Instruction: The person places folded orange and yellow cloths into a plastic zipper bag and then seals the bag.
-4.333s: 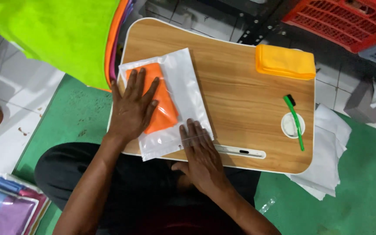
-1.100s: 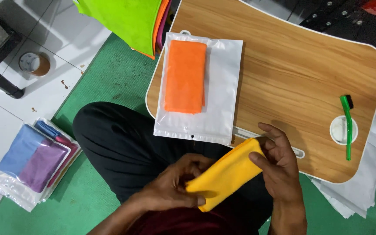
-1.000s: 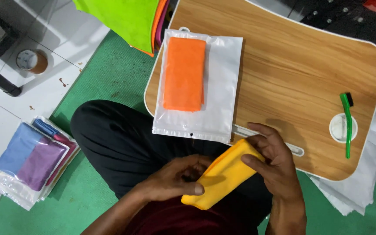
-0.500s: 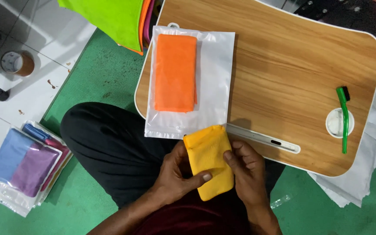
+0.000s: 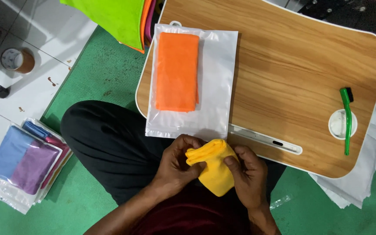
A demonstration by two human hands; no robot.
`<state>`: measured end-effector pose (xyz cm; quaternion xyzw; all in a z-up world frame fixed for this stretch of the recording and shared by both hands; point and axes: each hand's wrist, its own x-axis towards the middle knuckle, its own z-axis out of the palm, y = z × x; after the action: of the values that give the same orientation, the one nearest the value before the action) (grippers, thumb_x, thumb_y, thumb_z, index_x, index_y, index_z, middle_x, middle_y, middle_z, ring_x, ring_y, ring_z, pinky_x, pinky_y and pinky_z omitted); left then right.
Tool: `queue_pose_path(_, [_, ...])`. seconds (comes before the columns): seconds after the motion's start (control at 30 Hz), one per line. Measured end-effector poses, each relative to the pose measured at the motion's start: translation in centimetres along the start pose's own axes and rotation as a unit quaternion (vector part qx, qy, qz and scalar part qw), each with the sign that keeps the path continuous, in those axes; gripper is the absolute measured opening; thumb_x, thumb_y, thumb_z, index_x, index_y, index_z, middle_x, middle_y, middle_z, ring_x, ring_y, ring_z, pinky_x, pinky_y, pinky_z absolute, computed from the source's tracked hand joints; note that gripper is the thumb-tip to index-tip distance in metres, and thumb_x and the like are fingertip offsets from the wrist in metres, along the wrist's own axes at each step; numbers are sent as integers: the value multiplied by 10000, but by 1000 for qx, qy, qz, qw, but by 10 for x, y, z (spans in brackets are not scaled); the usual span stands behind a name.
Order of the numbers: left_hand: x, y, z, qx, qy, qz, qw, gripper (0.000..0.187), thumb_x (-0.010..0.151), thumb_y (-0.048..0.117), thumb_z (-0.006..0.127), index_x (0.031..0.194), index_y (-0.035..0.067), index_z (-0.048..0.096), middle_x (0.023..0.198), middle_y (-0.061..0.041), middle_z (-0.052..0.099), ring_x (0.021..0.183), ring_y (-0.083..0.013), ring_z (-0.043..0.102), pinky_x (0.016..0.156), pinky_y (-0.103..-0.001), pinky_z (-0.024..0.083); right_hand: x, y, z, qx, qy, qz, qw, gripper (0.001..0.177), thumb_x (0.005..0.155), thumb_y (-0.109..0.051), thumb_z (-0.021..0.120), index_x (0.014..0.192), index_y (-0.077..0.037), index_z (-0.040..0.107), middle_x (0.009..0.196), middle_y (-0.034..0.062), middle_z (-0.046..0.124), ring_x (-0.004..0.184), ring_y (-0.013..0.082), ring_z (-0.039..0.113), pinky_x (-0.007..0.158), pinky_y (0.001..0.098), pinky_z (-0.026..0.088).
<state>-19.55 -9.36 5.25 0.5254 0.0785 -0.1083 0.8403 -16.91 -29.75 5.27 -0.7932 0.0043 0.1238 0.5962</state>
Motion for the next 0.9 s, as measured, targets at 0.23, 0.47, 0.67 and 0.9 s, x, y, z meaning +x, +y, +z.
queue_pose_path(0.23, [13,43,-3,178,-40,-77,980,381,815,15,779,1190,-33,728,965,-61,752,751,-105,647,692,-223,553,3,-10,-8,-114,24,-8,993,197,888,-133,712,1034,0,700,703,31,684,562,108,501,539,248,454])
queue_pose_path(0.47, [22,63,1,263,-86,-114,954,225,841,95,802,1033,29,704,780,-8,678,623,-81,549,581,-216,462,11,-22,-16,-147,-38,-45,987,202,860,-107,699,1048,-37,717,786,43,753,581,137,605,568,264,507])
queue_pose_path(0.67, [36,67,-2,284,-100,-154,941,357,877,79,704,1225,1,703,841,-36,748,604,-86,584,558,-222,519,25,-25,-17,-72,-65,-53,994,282,856,-19,713,1113,-31,597,948,79,764,768,139,723,702,258,577])
queue_pose_path(0.9, [57,55,-13,168,-29,-116,979,185,916,2,654,1086,-51,705,790,-77,689,545,-106,580,497,-218,487,38,-48,-5,-250,-68,-277,925,816,528,-509,958,1065,-100,500,1413,191,483,1340,413,544,989,482,538])
